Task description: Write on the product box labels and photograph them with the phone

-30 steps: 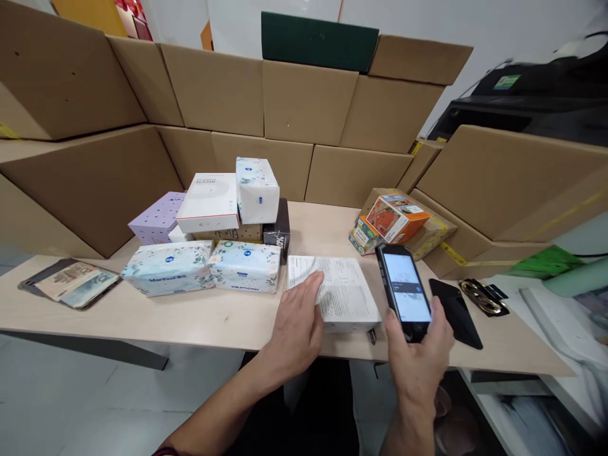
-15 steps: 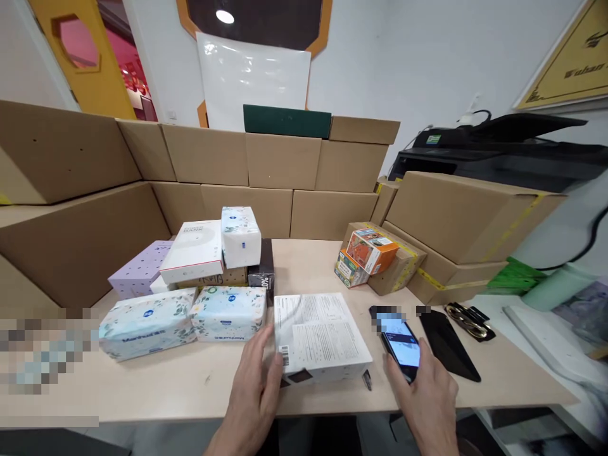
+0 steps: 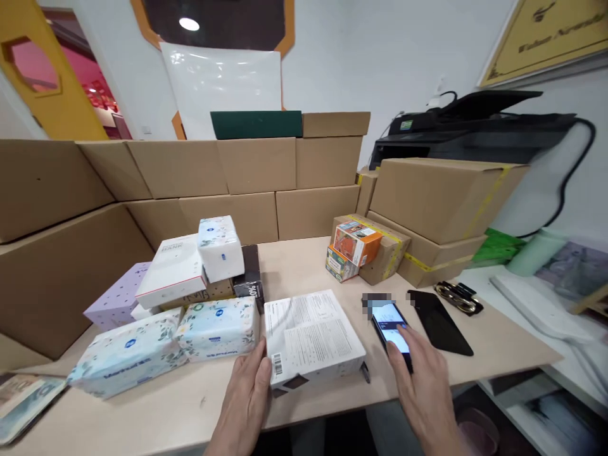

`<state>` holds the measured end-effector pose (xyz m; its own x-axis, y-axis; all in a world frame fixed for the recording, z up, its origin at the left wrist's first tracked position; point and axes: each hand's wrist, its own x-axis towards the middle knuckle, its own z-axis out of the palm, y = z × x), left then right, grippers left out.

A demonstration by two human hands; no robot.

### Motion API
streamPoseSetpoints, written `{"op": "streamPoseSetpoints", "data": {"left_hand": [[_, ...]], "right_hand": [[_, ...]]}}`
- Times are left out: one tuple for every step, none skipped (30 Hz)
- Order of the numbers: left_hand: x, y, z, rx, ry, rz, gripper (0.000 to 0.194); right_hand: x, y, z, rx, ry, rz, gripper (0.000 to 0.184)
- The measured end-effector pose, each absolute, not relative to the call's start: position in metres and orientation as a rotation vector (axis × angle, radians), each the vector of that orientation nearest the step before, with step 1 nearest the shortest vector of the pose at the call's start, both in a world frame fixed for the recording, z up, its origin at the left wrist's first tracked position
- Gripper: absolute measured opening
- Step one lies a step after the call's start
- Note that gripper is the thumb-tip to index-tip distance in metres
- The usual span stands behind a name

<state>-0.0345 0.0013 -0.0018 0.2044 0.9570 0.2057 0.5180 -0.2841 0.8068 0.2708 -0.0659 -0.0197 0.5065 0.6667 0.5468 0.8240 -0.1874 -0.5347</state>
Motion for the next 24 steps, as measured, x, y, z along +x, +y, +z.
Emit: {"op": "streamPoseSetpoints", "data": {"left_hand": [[-0.034,0.001,0.001,1.894,1.365,0.916,0.056],[-0.033,0.001,0.004,1.889,1.365,0.862,0.056],[-0.032,0.0,0.007,1.885,1.361,0.823,0.056],[-0.031,-0.001,0.01,1.88,1.356,0.799,0.056],[-0.03,-0.002,0.012,1.874,1.349,0.79,0.056],[-0.029,-0.003,0.013,1.868,1.336,0.789,0.055],[-0.028,-0.005,0.013,1.862,1.32,0.798,0.054],[-0.028,-0.007,0.013,1.85,1.309,0.814,0.054],[-0.027,-0.009,0.012,1.828,1.307,0.834,0.053],[-0.026,-0.012,0.012,1.795,1.312,0.855,0.053],[-0.025,-0.014,0.011,1.752,1.316,0.872,0.054],[-0.024,-0.017,0.012,1.698,1.308,0.893,0.056],[-0.022,-0.019,0.012,1.638,1.277,0.922,0.06],[-0.021,-0.021,0.014,1.581,1.221,0.951,0.064],[-0.02,-0.022,0.015,1.531,1.151,0.987,0.069],[-0.019,-0.023,0.017,1.493,1.083,1.022,0.075],[-0.018,-0.023,0.018,1.469,1.035,1.053,0.082],[-0.017,-0.022,0.02,1.457,1.013,1.075,0.088],[-0.016,-0.022,0.02,1.454,1.013,1.089,0.093],[-0.015,-0.021,0.02,1.454,1.028,1.098,0.097],[-0.013,-0.02,0.019,1.459,1.047,1.101,0.1],[-0.011,-0.02,0.018,1.475,1.064,1.1,0.1],[-0.009,-0.019,0.016,1.512,1.082,1.106,0.099],[-0.006,-0.017,0.014,1.577,1.105,1.123,0.098]], "right_hand": [[0.262,-0.067,-0.011,-1.904,-1.233,-0.071,0.063],[0.254,-0.068,-0.002,-1.888,-1.259,0.097,0.058],[0.245,-0.068,0.006,-1.864,-1.294,0.228,0.054],[0.237,-0.068,0.012,-1.824,-1.331,0.329,0.05],[0.23,-0.068,0.017,-1.792,-1.347,0.392,0.048],[0.224,-0.067,0.02,-1.774,-1.339,0.416,0.047],[0.22,-0.067,0.021,-1.754,-1.328,0.416,0.046],[0.217,-0.067,0.021,-1.741,-1.308,0.41,0.045],[0.216,-0.067,0.018,-1.727,-1.285,0.408,0.044],[0.216,-0.067,0.016,-1.708,-1.26,0.422,0.044],[0.216,-0.067,0.012,-1.686,-1.229,0.448,0.044],[0.217,-0.066,0.009,-1.659,-1.195,0.479,0.044],[0.219,-0.065,0.007,-1.629,-1.159,0.505,0.044],[0.22,-0.063,0.005,-1.597,-1.13,0.521,0.044],[0.222,-0.06,0.003,-1.564,-1.11,0.53,0.044],[0.223,-0.056,0.002,-1.531,-1.1,0.533,0.044],[0.224,-0.051,0.002,-1.498,-1.099,0.538,0.044],[0.226,-0.046,0.001,-1.467,-1.103,0.549,0.044],[0.227,-0.04,0.001,-1.437,-1.109,0.563,0.045],[0.229,-0.035,0.0,-1.41,-1.116,0.581,0.045],[0.23,-0.029,-0.001,-1.386,-1.12,0.6,0.046],[0.231,-0.025,-0.002,-1.365,-1.122,0.619,0.046],[0.233,-0.02,-0.003,-1.354,-1.116,0.633,0.047],[0.234,-0.016,-0.005,-1.356,-1.105,0.64,0.05]]}}
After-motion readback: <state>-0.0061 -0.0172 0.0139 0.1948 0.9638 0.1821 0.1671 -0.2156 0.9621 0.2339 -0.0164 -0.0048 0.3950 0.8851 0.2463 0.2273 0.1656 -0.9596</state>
